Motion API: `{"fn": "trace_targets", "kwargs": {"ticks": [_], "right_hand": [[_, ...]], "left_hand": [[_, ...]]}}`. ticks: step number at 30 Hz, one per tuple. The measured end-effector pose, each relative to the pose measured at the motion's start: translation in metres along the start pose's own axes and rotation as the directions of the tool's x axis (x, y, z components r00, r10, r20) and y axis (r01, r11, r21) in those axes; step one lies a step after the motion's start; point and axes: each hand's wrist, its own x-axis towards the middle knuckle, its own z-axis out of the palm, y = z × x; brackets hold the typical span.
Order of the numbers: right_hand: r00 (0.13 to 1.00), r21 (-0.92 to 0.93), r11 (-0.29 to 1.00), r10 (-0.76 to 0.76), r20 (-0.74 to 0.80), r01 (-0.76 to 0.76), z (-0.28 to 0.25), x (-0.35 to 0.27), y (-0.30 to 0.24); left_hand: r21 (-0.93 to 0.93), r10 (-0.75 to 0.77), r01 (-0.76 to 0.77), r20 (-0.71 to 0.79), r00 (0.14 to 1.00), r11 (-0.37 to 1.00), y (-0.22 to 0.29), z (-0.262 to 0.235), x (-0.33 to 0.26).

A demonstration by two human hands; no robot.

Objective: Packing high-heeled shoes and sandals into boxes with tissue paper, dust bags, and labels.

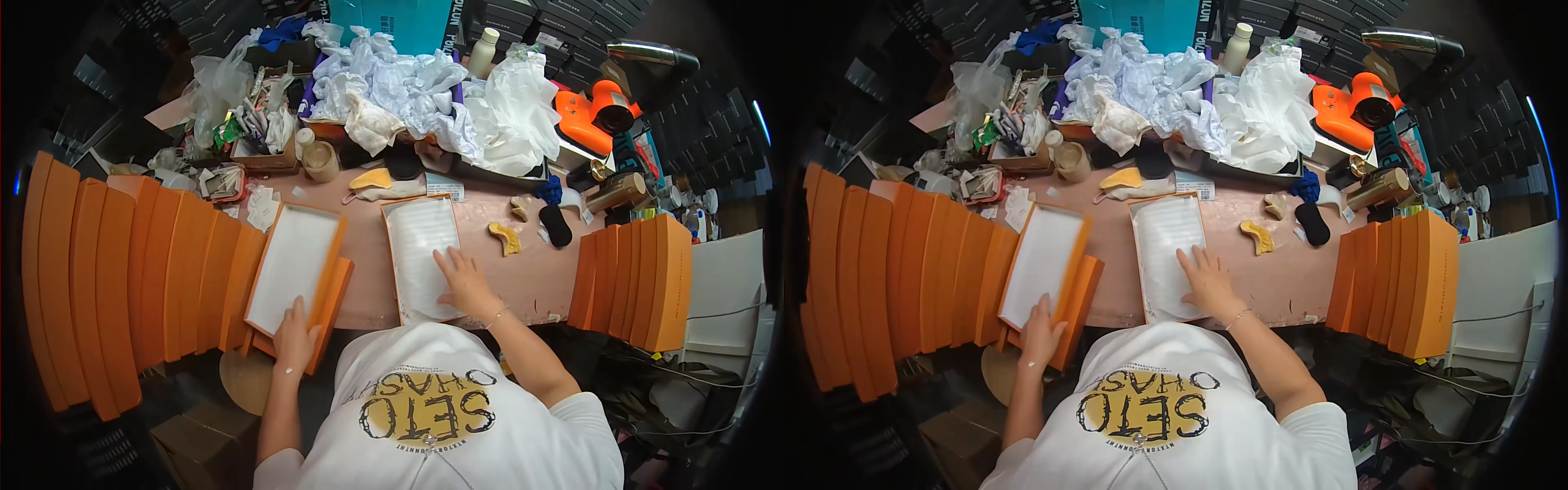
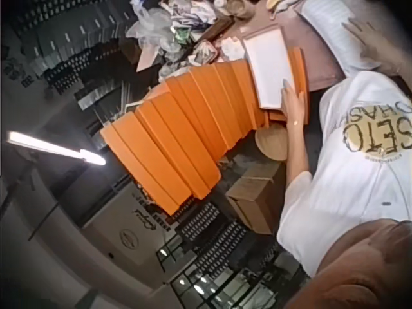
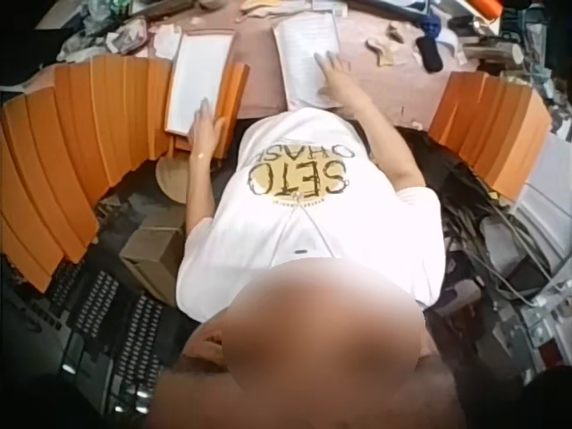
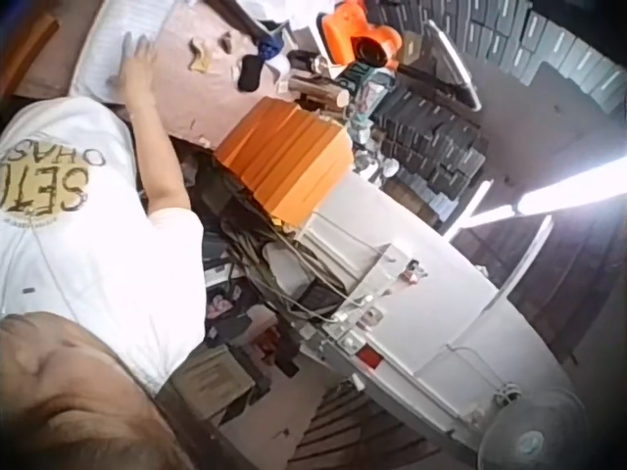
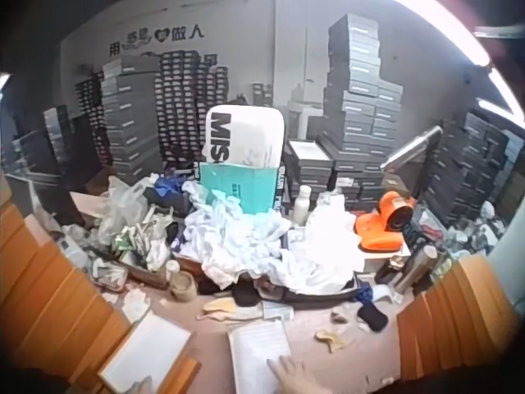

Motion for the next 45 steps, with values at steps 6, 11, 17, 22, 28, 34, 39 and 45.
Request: {"fn": "trace_targets", "kwargs": {"ticks": [6, 11, 17, 22, 28, 34, 39, 45], "right_hand": [[0.987, 0.283, 0.956, 0.111, -0.12, -0.073, 0.032, -0.013, 0.023], [0.813, 0.831, 0.437, 0.582, 0.031, -0.345, 0.032, -0.02, 0.049], [0.421, 0.673, -0.262, 0.612, 0.67, -0.692, 0.029, -0.123, 0.079], [0.75, 0.754, 0.14, -0.091, 0.655, -0.642, -0.063, -0.068, -0.003], [0.988, 0.26, 0.956, 0.148, -0.043, -0.132, -0.011, -0.001, 0.01], [0.981, -0.189, 0.964, 0.193, 0.018, -0.187, 0.076, 0.036, 0.008], [0.984, 0.342, 0.937, 0.12, -0.134, -0.068, -0.011, 0.014, 0.011], [0.788, 0.357, 0.895, 0.416, -0.453, -0.267, -0.024, -0.068, 0.059]], "left_hand": [[-0.362, 0.325, -0.315, -0.034, 0.945, 0.877, 0.064, 0.018, 0.03], [-0.669, 0.645, -0.244, 0.452, 0.616, 0.702, 0.134, 0.073, 0.046], [-0.312, 0.556, -0.568, -0.136, 0.82, 0.761, 0.14, 0.106, 0.062], [-0.13, 0.508, -0.542, -0.224, 0.832, 0.83, 0.146, 0.137, 0.107], [-0.956, -0.306, -0.126, -0.207, 0.929, 0.264, 0.077, 0.101, 0.065], [-0.987, -0.396, 0.125, 0.154, 0.905, -0.098, 0.044, 0.136, 0.036], [-0.994, -0.341, 0.048, 0.079, 0.937, -0.1, 0.034, 0.138, 0.054], [-0.997, -0.39, 0.076, 0.076, 0.918, -0.015, 0.039, 0.131, 0.041]]}}
